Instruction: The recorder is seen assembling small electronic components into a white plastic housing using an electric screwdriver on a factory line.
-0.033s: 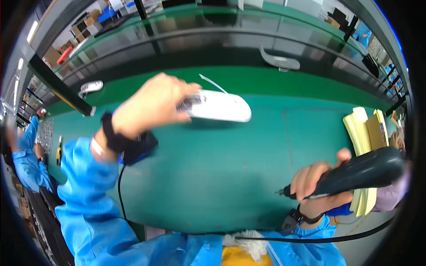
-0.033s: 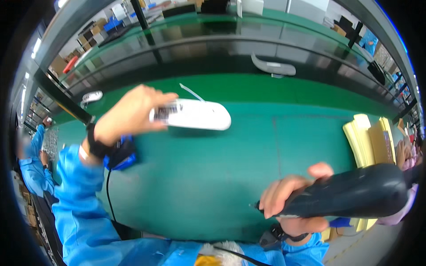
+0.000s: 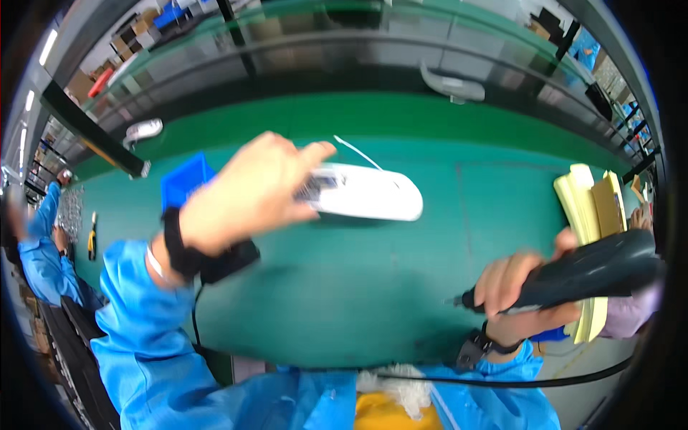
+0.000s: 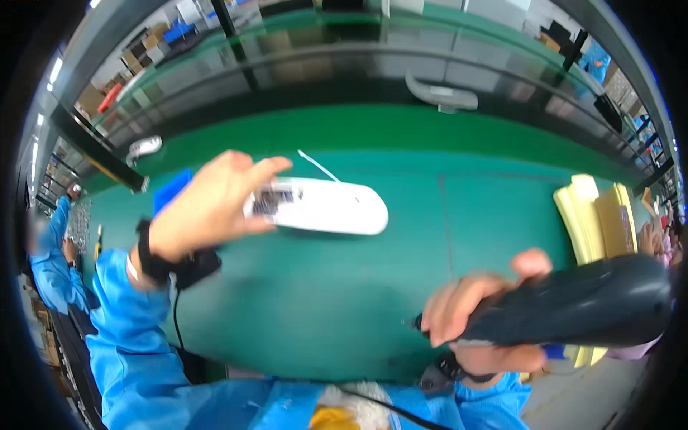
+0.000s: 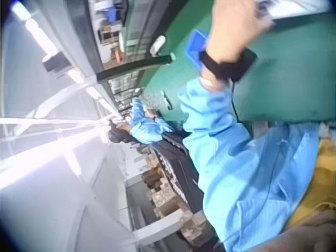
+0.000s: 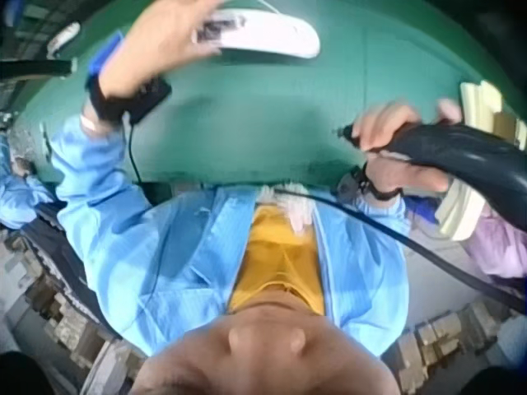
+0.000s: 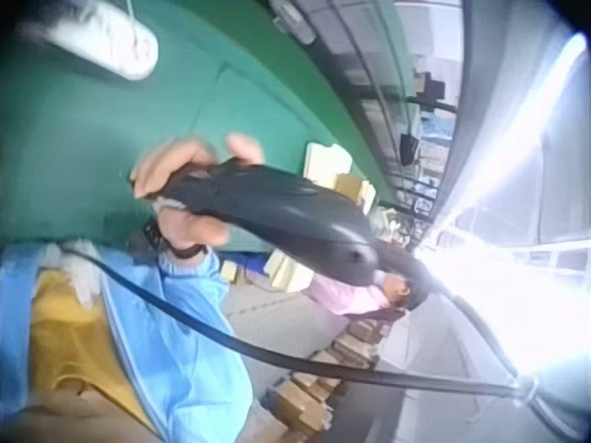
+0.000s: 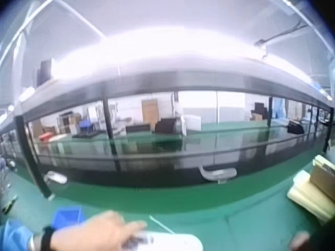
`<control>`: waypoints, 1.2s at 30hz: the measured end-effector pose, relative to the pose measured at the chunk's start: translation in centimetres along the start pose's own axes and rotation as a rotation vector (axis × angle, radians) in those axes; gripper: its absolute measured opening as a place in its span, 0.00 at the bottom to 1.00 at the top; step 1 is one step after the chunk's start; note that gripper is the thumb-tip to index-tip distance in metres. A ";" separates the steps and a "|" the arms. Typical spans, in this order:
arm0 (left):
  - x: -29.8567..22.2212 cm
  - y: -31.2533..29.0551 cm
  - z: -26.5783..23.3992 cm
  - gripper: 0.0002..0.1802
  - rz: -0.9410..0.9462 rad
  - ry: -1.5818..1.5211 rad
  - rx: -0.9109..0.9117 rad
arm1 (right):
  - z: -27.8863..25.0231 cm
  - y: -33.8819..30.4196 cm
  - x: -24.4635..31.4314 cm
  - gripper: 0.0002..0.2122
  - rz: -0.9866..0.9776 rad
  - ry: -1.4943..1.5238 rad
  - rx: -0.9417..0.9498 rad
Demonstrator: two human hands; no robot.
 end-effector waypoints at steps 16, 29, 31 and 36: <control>-14.2 -10.2 11.0 0.14 -0.247 -0.290 -0.447 | 2.6 -1.6 -3.6 0.37 0.183 0.139 0.278; -13.5 -10.2 11.4 0.11 -0.206 -0.324 -0.457 | 3.3 -1.9 -6.3 0.38 0.152 0.075 0.285; -13.5 -10.2 11.4 0.10 -0.207 -0.340 -0.443 | 3.4 -2.0 -6.5 0.38 0.163 0.071 0.300; -13.4 -10.2 11.3 0.09 -0.216 -0.384 -0.455 | 3.0 -2.1 -6.3 0.37 0.293 0.266 0.308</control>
Point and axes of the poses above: each hand's wrist, its own y-axis towards the middle knuckle, its own z-axis out of the palm, x = y × z, the point moved 4 cm from there along y, towards the middle knuckle, and after that the axes turned 2 degrees about x, right-handed, at the moved point
